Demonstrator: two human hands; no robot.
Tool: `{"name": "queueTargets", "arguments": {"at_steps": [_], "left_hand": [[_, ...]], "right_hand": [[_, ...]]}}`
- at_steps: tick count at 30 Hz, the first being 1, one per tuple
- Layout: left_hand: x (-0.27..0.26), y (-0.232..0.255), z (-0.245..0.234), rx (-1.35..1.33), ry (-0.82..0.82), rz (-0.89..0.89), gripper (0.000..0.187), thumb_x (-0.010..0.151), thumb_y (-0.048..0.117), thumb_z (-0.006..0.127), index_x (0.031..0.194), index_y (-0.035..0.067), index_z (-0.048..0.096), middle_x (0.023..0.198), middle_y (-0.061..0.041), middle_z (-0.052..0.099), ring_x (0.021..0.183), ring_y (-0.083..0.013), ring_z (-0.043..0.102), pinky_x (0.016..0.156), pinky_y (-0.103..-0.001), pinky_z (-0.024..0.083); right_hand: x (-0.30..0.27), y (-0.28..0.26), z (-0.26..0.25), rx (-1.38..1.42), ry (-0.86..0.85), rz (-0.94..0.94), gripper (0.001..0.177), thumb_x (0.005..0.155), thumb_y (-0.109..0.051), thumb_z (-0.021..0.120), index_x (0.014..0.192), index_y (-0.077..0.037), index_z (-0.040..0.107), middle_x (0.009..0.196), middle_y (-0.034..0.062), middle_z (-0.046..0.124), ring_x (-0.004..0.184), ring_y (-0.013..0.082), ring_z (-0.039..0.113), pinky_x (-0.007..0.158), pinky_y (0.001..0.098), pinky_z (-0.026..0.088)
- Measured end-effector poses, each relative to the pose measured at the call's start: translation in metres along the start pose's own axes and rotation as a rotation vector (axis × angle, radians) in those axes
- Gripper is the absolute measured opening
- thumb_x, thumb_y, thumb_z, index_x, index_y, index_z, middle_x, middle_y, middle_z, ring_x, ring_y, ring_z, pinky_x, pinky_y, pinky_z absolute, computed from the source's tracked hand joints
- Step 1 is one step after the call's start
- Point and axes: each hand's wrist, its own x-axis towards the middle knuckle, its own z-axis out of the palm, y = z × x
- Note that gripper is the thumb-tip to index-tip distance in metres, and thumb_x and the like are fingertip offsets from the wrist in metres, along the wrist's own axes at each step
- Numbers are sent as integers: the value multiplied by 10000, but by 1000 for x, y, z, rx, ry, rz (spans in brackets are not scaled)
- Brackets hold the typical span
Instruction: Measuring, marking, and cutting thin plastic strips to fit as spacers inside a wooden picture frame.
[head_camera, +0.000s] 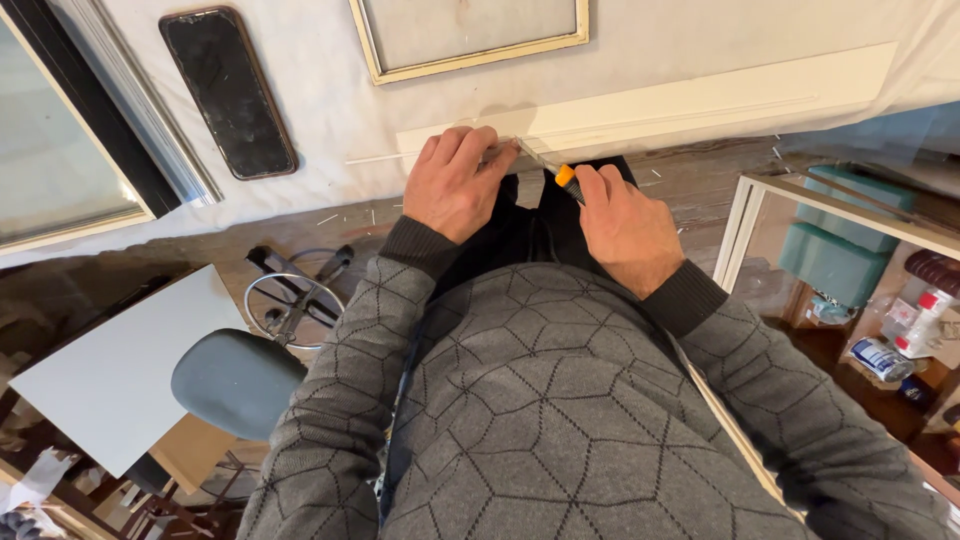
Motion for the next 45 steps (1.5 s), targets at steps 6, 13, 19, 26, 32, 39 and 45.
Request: {"name": "queueTargets", "arguments": {"at_steps": [6, 13, 19, 26, 32, 39, 45], "left_hand": [[-1, 0, 1, -1, 1, -5, 382, 835, 62, 718, 1214, 101, 733, 1113, -29, 572, 1083, -229, 580, 917, -367, 480], [-1, 2, 1, -31, -3, -30, 373, 830, 62, 716, 1200, 97, 733, 1106, -32, 583, 1078, -236, 582, 917, -373, 480], [0, 1, 1, -24, 5, -40, 362, 839, 66, 713, 1199, 101, 727, 1110, -31, 584, 1082, -236, 584, 921, -374, 481], [0, 1, 1, -40, 5, -38, 362, 833, 63, 715, 1192, 103, 724, 1109, -32, 583, 1080, -236, 585, 917, -375, 483], [-1, 1, 2, -29, 7, -32, 384, 837, 72, 722, 1220, 96, 711, 1143, -24, 585, 1103, -234, 583, 928, -375, 478], [-2, 0, 7, 2, 8, -34, 381, 852, 66, 727, 1230, 99, 709, 1174, -16, 580, 1120, -227, 580, 943, -368, 481], [-1, -1, 5, -1, 3, -28, 392, 833, 65, 728, 1223, 104, 711, 1176, -13, 578, 1119, -224, 580, 930, -369, 483]], "right_hand": [[1, -2, -2, -17, -36, 3, 403, 956, -151, 625, 1313, -9, 502, 1024, 161, 574, 803, 334, 684, 579, 462, 543], [1, -2, -4, -28, -62, 0, 376, 977, -159, 613, 1297, -5, 491, 1005, 164, 567, 776, 339, 687, 554, 460, 541], [4, 0, -6, -67, -86, -1, 353, 973, -150, 604, 1276, -6, 496, 1000, 160, 569, 748, 332, 688, 536, 461, 542], [6, 5, -1, -46, -123, 4, 349, 958, -122, 586, 1266, 9, 488, 994, 184, 588, 694, 361, 677, 522, 475, 536], [10, 7, 0, -18, -188, 41, 293, 989, -177, 586, 1191, 4, 474, 923, 203, 614, 685, 410, 668, 544, 508, 542], [12, 7, 1, 29, -257, 83, 304, 1000, -213, 585, 1168, 2, 450, 932, 221, 627, 667, 438, 667, 542, 530, 542], [13, 10, 5, 45, -269, 108, 301, 997, -212, 581, 1159, 0, 441, 940, 229, 638, 693, 461, 666, 559, 553, 540]]}}
